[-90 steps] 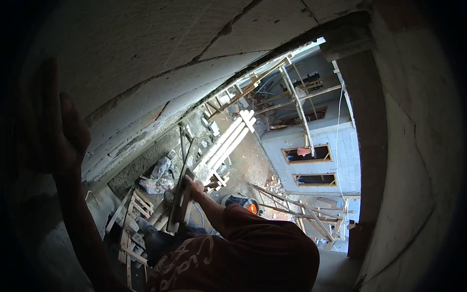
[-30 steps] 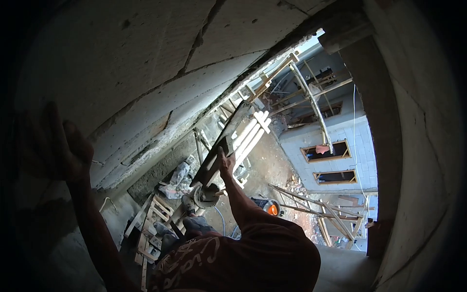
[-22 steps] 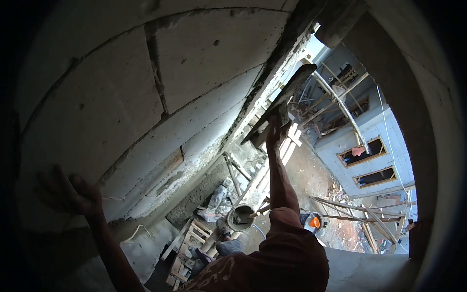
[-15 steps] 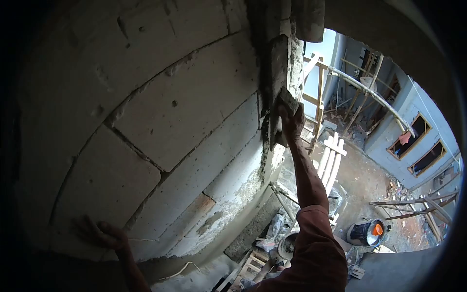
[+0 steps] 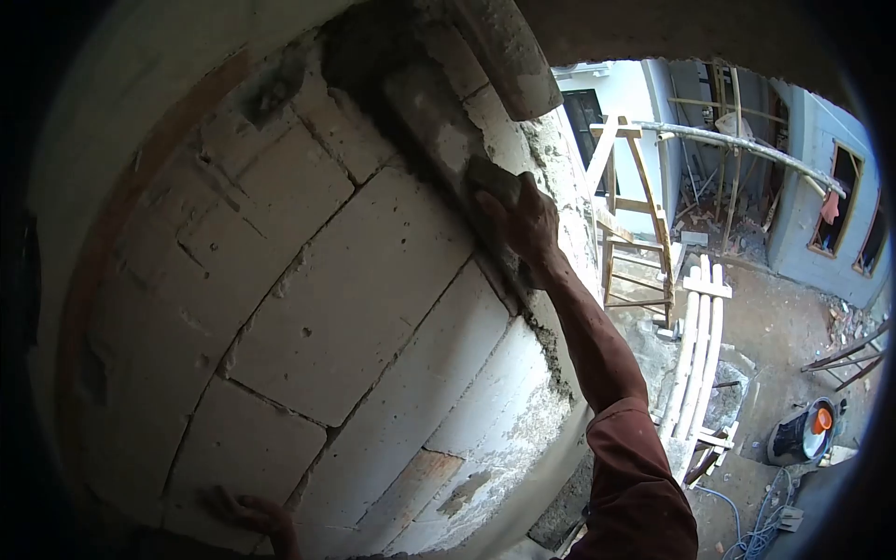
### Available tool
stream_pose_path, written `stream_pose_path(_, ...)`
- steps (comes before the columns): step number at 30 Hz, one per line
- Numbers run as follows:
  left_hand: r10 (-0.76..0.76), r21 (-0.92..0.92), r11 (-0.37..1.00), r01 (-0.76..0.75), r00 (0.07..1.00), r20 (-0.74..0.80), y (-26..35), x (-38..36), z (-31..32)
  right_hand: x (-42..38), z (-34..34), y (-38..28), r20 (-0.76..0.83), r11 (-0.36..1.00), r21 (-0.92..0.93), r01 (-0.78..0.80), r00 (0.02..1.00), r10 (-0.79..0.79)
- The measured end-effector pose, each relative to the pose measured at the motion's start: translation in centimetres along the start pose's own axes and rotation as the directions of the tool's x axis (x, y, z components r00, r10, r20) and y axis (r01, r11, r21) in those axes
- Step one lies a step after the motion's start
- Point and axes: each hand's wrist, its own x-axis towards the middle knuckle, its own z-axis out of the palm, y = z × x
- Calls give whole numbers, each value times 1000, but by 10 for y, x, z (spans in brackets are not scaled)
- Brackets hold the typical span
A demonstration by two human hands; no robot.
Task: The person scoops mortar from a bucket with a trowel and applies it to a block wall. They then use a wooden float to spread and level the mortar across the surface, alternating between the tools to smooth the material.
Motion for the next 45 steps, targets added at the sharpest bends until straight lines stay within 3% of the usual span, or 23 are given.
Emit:
stream_pose_path(4,-39,-57,998,37,998,-46,24,18,-7,18,-3,-10,-39,999,-8,32,999,-32)
stream_pose_path(5,-47,-74,996,44,998,-48,24,16,-5,8,-6,-3,57,999,-16,-33,998,34)
stream_pose_path(6,-60,-89,994,56,997,-46,22,15,-5,-11,-5,15,54,999,-12,-39,998,39)
stream_pose_path(9,-127,-58,990,128,992,21,20,13,-8,-37,3,51,23,991,108,77,997,-80)
stream_pose_path(11,-106,-57,993,105,994,-7,24,20,-12,-22,7,45,-30,986,103,133,991,-130)
stream_pose_path(14,-65,-64,996,63,997,-38,34,23,-7,34,-10,-21,20,998,-60,36,999,-34)
stream_pose_path(20,-78,-44,996,77,997,-27,20,12,-4,-12,-7,28,61,995,27,98,993,-99)
stream_pose_path(22,-83,-17,996,83,996,-14,22,14,-9,-22,-5,38,4,989,50,138,990,-138)
stream_pose_path(25,-72,-43,997,71,997,-26,33,19,-7,34,-4,-10,-74,997,-50,60,995,-64)
stream_pose_path(28,-49,-56,997,46,998,-42,-6,0,4,55,-8,-27,-41,998,-14,56,998,-57)
stream_pose_path(33,-45,1,999,45,999,-10,21,14,-8,-31,3,54,-46,984,108,144,989,-139)
stream_pose_path(36,-58,-58,997,58,998,-15,4,3,3,-12,2,27,-14,999,-31,42,999,-43)
stream_pose_path(37,-67,-54,996,66,998,-19,8,1,1,9,3,13,-44,995,-20,98,994,-99)
stream_pose_path(39,-95,-84,992,94,995,-10,32,20,-12,52,-8,-35,-4,997,-70,29,1000,-30)
stream_pose_path(41,-81,-92,993,78,996,-39,31,20,-4,75,-9,-52,-30,998,-23,58,998,-59)
stream_pose_path(45,-66,-98,993,66,998,-2,22,17,-10,41,-9,-19,34,998,25,49,998,-50)
